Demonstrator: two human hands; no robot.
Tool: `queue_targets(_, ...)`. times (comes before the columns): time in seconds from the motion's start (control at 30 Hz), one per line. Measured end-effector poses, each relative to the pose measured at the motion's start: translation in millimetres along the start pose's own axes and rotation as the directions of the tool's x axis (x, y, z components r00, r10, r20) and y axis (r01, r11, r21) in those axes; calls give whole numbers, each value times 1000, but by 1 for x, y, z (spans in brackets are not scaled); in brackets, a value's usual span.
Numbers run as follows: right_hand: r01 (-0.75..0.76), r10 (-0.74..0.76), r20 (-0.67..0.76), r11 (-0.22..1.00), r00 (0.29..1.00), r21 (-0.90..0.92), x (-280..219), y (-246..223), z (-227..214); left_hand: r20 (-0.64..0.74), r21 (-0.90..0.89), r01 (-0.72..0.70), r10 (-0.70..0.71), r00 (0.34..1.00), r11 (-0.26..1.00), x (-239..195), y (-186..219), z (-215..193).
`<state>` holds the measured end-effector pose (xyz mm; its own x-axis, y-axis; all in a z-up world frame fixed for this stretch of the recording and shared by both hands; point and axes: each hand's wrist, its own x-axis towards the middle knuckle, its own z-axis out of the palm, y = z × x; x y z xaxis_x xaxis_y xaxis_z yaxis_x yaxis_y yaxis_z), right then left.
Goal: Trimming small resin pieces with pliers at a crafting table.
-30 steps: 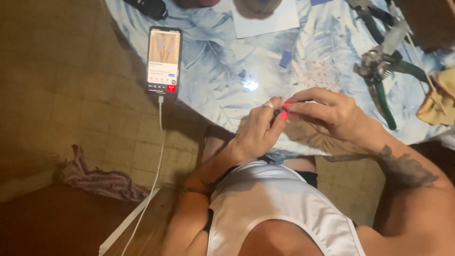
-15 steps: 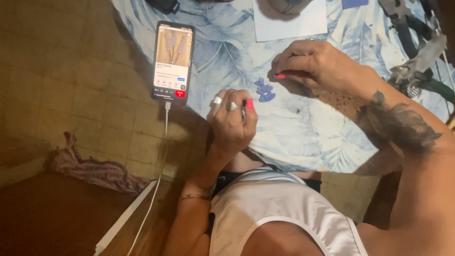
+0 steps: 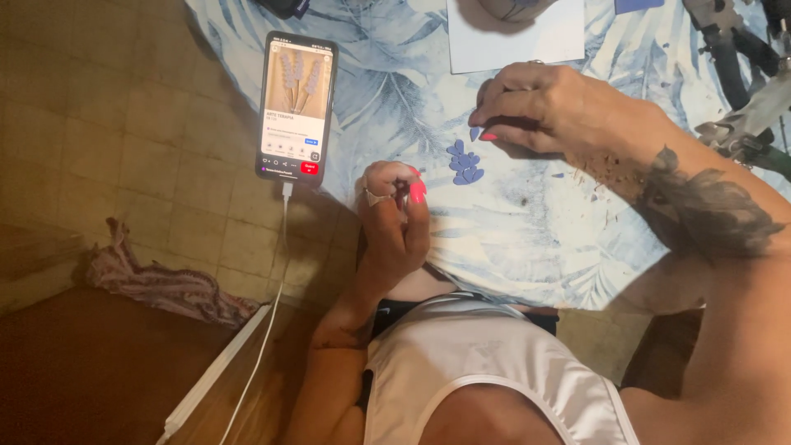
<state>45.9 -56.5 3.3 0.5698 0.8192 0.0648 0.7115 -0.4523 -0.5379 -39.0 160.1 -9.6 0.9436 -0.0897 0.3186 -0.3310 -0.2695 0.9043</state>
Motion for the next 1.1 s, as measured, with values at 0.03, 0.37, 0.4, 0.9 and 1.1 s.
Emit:
queue_targets(0.03, 0, 0, 1, 1000, 1000, -1, 1, -2, -1, -1, -1, 0, 0, 1000, 1000, 0, 0, 0)
queue_targets(0.37, -6, 6, -2, 996, 1000, -85, 3, 0, 6, 3, 7, -62, 62, 998, 998, 0, -7, 2)
queue_targets(0.4, -21, 20, -10, 996, 1000, -83, 3, 0, 6, 2, 2, -55, 55, 998, 998, 0, -7, 2)
queue_targets(0.9, 63, -66, -42, 997, 997, -52, 8, -5, 8, 29, -12, -20, 20, 999, 1000, 0, -7, 0)
queue_targets(1.1, 82, -82, -28, 996, 996, -26, 10, -6, 6, 15, -13, -51, 51, 999, 999, 1, -7, 1)
